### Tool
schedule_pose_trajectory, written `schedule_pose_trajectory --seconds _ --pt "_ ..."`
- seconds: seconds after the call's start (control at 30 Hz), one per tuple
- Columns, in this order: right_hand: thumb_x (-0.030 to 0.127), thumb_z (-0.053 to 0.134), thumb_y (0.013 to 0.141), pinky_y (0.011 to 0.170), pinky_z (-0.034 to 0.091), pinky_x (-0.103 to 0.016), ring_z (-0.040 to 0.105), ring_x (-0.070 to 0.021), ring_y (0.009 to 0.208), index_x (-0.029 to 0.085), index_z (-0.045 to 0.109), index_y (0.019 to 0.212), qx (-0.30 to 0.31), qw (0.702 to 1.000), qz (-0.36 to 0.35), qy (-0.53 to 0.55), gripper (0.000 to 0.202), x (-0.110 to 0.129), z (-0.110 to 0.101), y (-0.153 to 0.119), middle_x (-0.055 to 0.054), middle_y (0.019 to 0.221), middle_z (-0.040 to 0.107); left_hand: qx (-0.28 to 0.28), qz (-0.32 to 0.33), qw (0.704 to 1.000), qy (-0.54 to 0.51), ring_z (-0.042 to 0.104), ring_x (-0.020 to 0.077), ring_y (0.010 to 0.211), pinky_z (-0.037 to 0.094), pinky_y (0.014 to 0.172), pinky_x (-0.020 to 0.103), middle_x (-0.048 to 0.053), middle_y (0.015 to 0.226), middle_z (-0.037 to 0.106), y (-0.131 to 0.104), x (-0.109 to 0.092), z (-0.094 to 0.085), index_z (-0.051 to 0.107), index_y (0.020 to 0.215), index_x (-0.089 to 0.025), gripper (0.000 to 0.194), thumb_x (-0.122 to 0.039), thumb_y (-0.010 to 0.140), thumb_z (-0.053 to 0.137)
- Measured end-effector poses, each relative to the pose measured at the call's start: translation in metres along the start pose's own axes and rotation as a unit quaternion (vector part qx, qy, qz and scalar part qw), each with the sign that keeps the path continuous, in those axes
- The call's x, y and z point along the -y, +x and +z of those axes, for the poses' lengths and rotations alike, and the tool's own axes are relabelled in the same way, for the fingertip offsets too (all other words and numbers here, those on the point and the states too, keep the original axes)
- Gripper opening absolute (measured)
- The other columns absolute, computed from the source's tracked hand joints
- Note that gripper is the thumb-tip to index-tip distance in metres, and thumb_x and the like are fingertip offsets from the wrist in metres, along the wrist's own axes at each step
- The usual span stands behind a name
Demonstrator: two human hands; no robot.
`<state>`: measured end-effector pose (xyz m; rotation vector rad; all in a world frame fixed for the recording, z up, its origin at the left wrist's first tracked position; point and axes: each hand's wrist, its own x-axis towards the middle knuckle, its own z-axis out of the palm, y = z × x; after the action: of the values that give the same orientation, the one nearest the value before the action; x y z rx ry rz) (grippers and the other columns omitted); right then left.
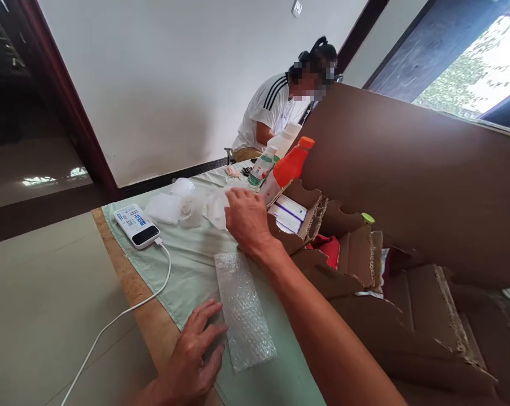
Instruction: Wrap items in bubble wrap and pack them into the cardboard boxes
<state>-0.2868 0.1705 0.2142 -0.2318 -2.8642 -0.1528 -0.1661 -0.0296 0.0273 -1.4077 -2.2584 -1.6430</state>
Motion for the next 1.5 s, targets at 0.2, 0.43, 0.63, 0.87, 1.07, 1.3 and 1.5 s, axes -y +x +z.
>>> schedule_pose_trajectory --seconds 0.2,0.43,0.63,0.87,1.07,1.3,1.5 --pt "0.039 0.061 0.09 0.069 0.049 -0.031 0.062 -0.0171 0.074 0.019 0.071 0.11 -0.135 0.888 0.156 0.41 0.03 -0.006 -0.044 -0.076 -0.004 0.089 0.072 -0.021 -0.049 0.994 -0.092 0.058 0.0303 0.132 0.052 0.106 0.053 0.015 0.142 0.06 -0.002 0.005 -0.006 0.06 0.13 -0.024 0.049 -0.008 0.084 0.056" --pt "0.044 0.07 0.077 0.055 0.034 -0.025 0.043 -0.0105 0.058 0.019 0.063 0.071 0.0 0.765 0.319 0.56 0.026 0.003 -0.022 -0.195 0.004 0.063 0.054 0.001 -0.191 0.93 -0.315 0.053 0.035 0.137 0.043 0.113 0.052 0.013 0.148 0.057 0.0 0.0 -0.025 0.06 0.138 -0.024 0.055 -0.04 0.086 0.07" --pt "0.046 0.069 0.076 0.057 0.038 -0.026 0.047 -0.0116 0.059 0.019 0.065 0.075 0.051 0.722 0.344 0.598 0.027 0.013 0.001 -0.244 0.003 0.063 0.056 0.023 -0.278 0.835 -0.473 0.068 0.03 0.116 0.052 0.101 0.042 0.013 0.122 0.074 0.024 -0.034 -0.03 0.068 0.12 -0.018 0.046 -0.047 0.085 0.072" --pt "0.037 0.059 0.083 0.078 0.05 -0.04 0.069 -0.0255 0.087 0.023 0.074 0.113 0.065 0.895 0.283 0.339 0.036 -0.003 0.022 -0.22 -0.009 0.103 0.077 -0.12 -0.327 0.865 -0.362 0.054 0.0311 0.137 0.042 0.114 0.047 0.016 0.148 0.056 0.064 -0.008 -0.043 0.055 0.136 -0.018 0.057 -0.031 0.082 0.067" --pt "0.024 0.052 0.098 0.092 0.051 -0.04 0.069 -0.0244 0.104 0.025 0.076 0.11 0.035 0.981 0.079 0.176 0.027 0.022 0.006 -0.154 -0.008 0.114 0.076 -0.157 -0.228 0.953 -0.122 0.047 0.0297 0.143 0.04 0.117 0.052 0.012 0.158 0.045 0.024 0.018 -0.037 0.041 0.151 -0.028 0.063 -0.021 0.092 0.059" --pt "0.011 0.065 0.09 0.113 0.042 -0.052 0.038 -0.0332 0.15 0.02 0.075 0.118 0.133 0.966 -0.157 0.156 0.032 0.109 0.066 0.024 -0.012 0.162 0.043 -0.087 -0.068 0.994 -0.003 0.042 0.0281 0.146 0.043 0.116 0.056 0.01 0.148 0.055 0.013 0.023 -0.02 0.061 0.125 -0.026 0.052 0.001 0.083 0.049" --pt "0.012 0.052 0.097 0.117 0.042 -0.041 0.045 -0.0206 0.145 0.018 0.049 0.15 0.011 0.953 -0.082 0.291 0.053 0.105 0.046 0.027 -0.01 0.16 0.047 -0.072 -0.08 0.994 -0.029 0.047 0.0319 0.143 0.043 0.114 0.059 0.011 0.146 0.057 0.016 0.024 -0.024 0.063 0.123 -0.027 0.05 -0.001 0.082 0.053"
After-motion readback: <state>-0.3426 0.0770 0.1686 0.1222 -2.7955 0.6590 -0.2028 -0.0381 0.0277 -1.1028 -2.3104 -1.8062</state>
